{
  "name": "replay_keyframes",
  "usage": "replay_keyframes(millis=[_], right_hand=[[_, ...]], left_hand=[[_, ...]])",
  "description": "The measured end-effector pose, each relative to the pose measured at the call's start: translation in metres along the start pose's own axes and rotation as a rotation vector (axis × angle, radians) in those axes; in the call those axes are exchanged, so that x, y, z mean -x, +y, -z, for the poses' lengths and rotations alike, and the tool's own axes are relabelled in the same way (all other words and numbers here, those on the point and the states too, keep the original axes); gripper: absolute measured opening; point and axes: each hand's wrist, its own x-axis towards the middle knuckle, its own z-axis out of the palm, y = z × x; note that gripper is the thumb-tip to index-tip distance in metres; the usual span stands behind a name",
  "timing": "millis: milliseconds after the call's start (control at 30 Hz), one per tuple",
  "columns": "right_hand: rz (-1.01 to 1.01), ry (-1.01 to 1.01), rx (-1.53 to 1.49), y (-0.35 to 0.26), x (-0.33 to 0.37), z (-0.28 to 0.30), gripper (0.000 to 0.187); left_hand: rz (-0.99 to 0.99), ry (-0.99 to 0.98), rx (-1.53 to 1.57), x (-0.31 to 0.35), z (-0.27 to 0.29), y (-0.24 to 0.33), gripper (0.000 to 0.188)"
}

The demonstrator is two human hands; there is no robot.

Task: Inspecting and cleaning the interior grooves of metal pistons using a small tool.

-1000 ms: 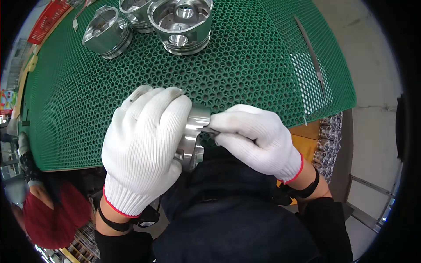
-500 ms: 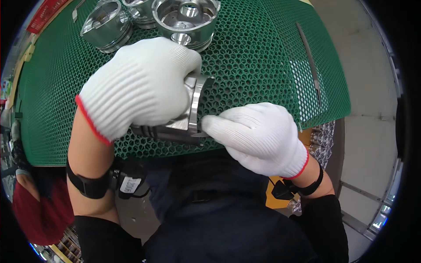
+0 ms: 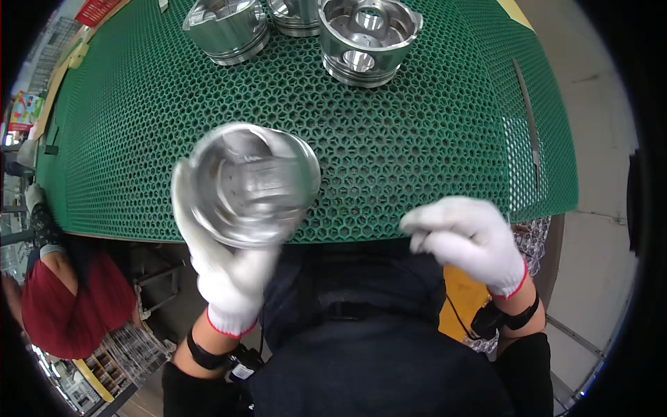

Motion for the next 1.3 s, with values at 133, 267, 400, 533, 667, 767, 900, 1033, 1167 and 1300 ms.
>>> replay_keyframes(millis=[133,267,400,533,667,767,900,1033,1167,1300], right_hand=[[0.056,-0.182,-0.213,-0.004,-0.006,-0.014,0.026],[-0.252,-0.172,-0.548,0.012,0.013,-0.009,0.033],[-0.202,-0.054,-0.652,0.032,0.032,-0.009,0.039],[-0.053,-0.12,-0.431,0.005,0.012,-0.016,0.032],[0.188,0.166,0.063,0.018,0.01,-0.007,0.021],[0.21,0.211,0.212,0.009,-0.001,-0.011,0.026],[0.226,0.268,0.242,0.011,-0.013,-0.01,0.027],[0.359,0.271,0.384,0.009,-0.014,-0.009,0.026],[0.408,0.27,0.712,0.002,-0.013,-0.005,0.028],[0.426,0.205,0.98,-0.004,-0.012,-0.001,0.03]], left_hand=[[0.13,-0.187,-0.114,-0.005,0.006,0.004,0.134],[0.001,-0.352,-0.217,0.008,0.034,0.0,0.1],[-0.121,-0.478,-0.482,-0.033,0.039,0.005,0.057],[-0.625,-0.795,-0.715,-0.091,-0.007,0.015,0.055],[-0.649,-0.877,-0.897,-0.058,-0.062,0.068,0.042],[-0.652,-0.779,-1.025,-0.036,-0.071,0.064,0.042],[-0.683,-0.717,-1.025,-0.039,-0.08,0.059,0.04],[-0.535,-0.759,-1.007,-0.049,-0.087,0.062,0.035],[-0.286,-0.961,-1.134,-0.082,-0.106,0.064,0.024],[-0.183,-1.088,-1.273,-0.105,-0.119,0.064,0.023]])
